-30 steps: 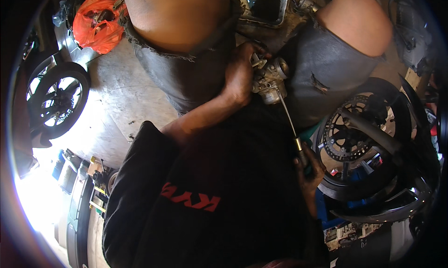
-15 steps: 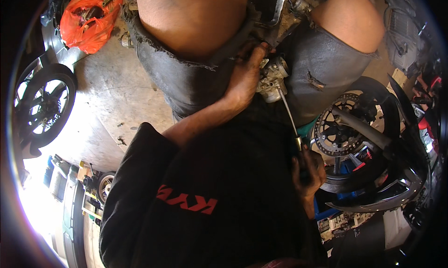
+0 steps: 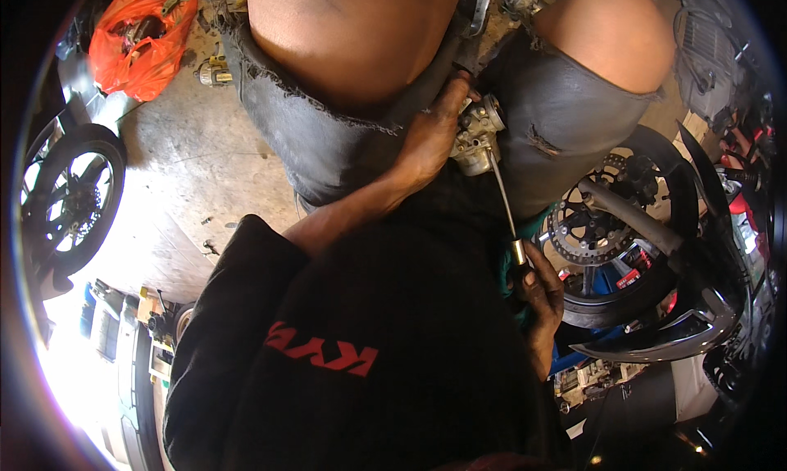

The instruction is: The person uses a screwdriver to tighten screws on a carburetor assembly while holding it by hand and wiping parts with a cloth.

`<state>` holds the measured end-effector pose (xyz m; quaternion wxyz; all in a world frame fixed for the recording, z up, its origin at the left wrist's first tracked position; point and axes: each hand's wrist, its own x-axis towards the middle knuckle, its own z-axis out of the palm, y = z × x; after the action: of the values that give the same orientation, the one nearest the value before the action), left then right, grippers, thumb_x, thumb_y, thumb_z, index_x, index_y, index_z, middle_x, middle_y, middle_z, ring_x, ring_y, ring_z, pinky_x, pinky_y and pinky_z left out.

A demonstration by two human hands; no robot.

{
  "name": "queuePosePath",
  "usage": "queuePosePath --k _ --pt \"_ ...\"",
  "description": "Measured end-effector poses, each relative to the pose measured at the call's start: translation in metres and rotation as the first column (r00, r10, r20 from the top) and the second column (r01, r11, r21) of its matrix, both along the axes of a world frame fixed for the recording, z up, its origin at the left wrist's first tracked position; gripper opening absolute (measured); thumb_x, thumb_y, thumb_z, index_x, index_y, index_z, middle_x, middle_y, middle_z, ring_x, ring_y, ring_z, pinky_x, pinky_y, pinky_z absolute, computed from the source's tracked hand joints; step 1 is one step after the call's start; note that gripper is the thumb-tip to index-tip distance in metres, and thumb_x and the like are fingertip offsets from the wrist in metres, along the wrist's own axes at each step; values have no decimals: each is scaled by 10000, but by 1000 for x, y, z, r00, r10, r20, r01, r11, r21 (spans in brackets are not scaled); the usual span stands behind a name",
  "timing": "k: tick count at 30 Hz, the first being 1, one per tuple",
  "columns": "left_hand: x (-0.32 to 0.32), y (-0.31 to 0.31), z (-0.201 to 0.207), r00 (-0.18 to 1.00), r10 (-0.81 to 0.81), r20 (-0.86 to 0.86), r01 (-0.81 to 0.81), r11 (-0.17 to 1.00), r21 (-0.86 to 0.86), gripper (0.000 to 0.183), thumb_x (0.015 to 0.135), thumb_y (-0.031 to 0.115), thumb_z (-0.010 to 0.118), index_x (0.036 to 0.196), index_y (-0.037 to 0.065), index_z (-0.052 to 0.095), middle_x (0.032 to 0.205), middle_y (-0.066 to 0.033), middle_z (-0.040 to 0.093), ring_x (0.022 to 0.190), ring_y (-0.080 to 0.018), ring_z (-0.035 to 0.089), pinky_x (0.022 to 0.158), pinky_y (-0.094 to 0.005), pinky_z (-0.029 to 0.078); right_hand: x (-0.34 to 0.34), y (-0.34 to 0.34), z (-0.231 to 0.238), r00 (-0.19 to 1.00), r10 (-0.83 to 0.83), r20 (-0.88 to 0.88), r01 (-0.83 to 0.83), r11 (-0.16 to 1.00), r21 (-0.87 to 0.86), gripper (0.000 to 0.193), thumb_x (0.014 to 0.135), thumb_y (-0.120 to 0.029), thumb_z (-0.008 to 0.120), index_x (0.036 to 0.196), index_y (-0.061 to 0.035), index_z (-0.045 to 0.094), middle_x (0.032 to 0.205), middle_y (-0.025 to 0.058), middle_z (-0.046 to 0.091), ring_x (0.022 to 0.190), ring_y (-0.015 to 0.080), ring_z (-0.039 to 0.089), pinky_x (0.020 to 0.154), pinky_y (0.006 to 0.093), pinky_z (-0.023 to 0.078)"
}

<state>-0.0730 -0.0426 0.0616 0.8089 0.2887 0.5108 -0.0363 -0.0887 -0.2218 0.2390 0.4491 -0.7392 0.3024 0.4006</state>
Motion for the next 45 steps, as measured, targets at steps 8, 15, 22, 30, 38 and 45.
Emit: queuePosePath --k 8,15,22,30,38,45 --pt "-2 -9 -13 988 44 151 -73 979 189 272 928 310 560 933 43 610 861 -25 595 813 -114 540 787 -278 434 6 -15 -15 984 137 115 -142 989 36 390 838 -173 662 1160 41 610 873 76 629 685 106 528 622 227 399" --pt "-7 -15 -26 990 9 142 -33 985 171 202 902 230 569 949 35 590 926 -46 609 851 -143 555 834 -296 439 13 -29 -19 957 286 39 -285 958 -47 380 863 -208 662 1149 38 617 1107 183 644 1030 223 596 932 336 441" --pt "-19 -23 -35 928 6 373 -121 950 286 202 915 208 542 1012 41 600 974 -44 604 901 -146 554 853 -296 443 17 -29 -24 879 424 216 -423 904 -56 304 852 -72 647 1134 40 625 1120 200 641 1035 233 608 932 332 448" --pt "-4 -17 -18 992 89 91 -82 994 -76 194 967 149 433 1028 27 572 1006 -26 562 966 -131 505 883 -281 405 29 -23 -33 385 754 532 -716 608 -344 296 788 48 644 1084 41 644 1020 201 675 836 256 682 763 301 535" --pt "8 -4 -2 993 104 55 -93 979 -182 286 936 325 505 919 54 595 883 -27 574 816 -116 535 777 -302 437 26 -37 -45 0 780 626 -685 456 -568 380 734 67 684 1107 34 619 952 154 691 723 233 650 667 303 529" --pt "0 -7 6 991 71 110 -72 997 10 360 919 379 506 890 35 607 880 -38 595 800 -113 542 742 -278 437 6 -52 -17 975 30 218 -54 993 101 565 836 -335 593 1214 80 528 1056 175 610 892 198 609 760 256 473"
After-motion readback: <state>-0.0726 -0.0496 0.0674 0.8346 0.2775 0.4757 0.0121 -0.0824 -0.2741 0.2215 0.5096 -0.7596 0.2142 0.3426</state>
